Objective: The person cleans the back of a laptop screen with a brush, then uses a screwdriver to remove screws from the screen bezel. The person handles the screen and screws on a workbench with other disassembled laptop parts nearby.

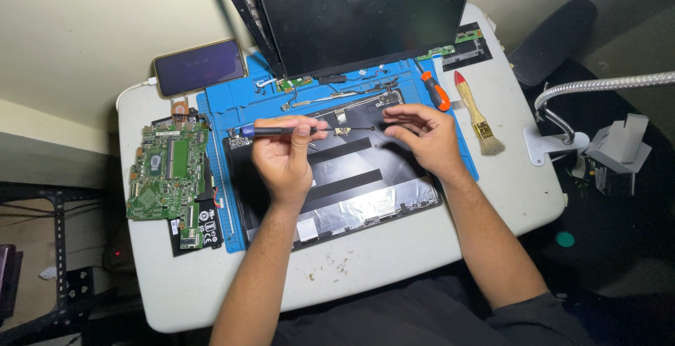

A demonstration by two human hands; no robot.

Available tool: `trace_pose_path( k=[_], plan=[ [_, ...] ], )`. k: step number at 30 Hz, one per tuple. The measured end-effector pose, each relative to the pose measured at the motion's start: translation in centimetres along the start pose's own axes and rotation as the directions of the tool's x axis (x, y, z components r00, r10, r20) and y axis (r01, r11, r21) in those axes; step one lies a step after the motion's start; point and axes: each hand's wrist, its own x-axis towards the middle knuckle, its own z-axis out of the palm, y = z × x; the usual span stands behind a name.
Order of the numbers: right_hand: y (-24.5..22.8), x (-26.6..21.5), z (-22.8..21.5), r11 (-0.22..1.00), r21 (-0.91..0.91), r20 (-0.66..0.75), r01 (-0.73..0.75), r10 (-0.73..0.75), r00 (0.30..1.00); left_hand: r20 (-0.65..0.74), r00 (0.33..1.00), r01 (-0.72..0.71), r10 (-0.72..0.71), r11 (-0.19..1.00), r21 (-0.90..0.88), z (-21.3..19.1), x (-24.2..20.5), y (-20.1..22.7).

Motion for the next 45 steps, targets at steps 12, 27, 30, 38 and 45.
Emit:
trace_pose_path(
  k=[12,27,30,38,45],
  plan=[
    [0.3,2.3,-1.9,0.876,-0.405,0.142,0.262,-0.223,0.964,0.389,0.912,-0.213,0.13,0.961,0.177,7.8,6.4,-4.2],
    [3.8,3.8,-3.0,0.761,-0.621,0.196,0.186,-0.079,0.977,0.508,0.859,-0.136,-0.058,0.932,0.336,9.1,7.5,-6.2],
    [3.7,3.8,-2.8,0.768,-0.615,0.201,0.179,-0.066,0.977,0.513,0.857,-0.15,-0.049,0.929,0.339,9.0,7.5,-6.5],
    [3.3,3.8,-2.8,0.77,-0.618,0.198,0.159,-0.043,0.979,0.526,0.849,-0.15,-0.055,0.929,0.338,9.0,7.7,-6.7],
    [3.3,3.6,-2.6,0.776,-0.615,0.182,0.14,-0.033,0.983,0.536,0.843,-0.148,-0.053,0.934,0.324,9.0,7.7,-6.8]
  ],
)
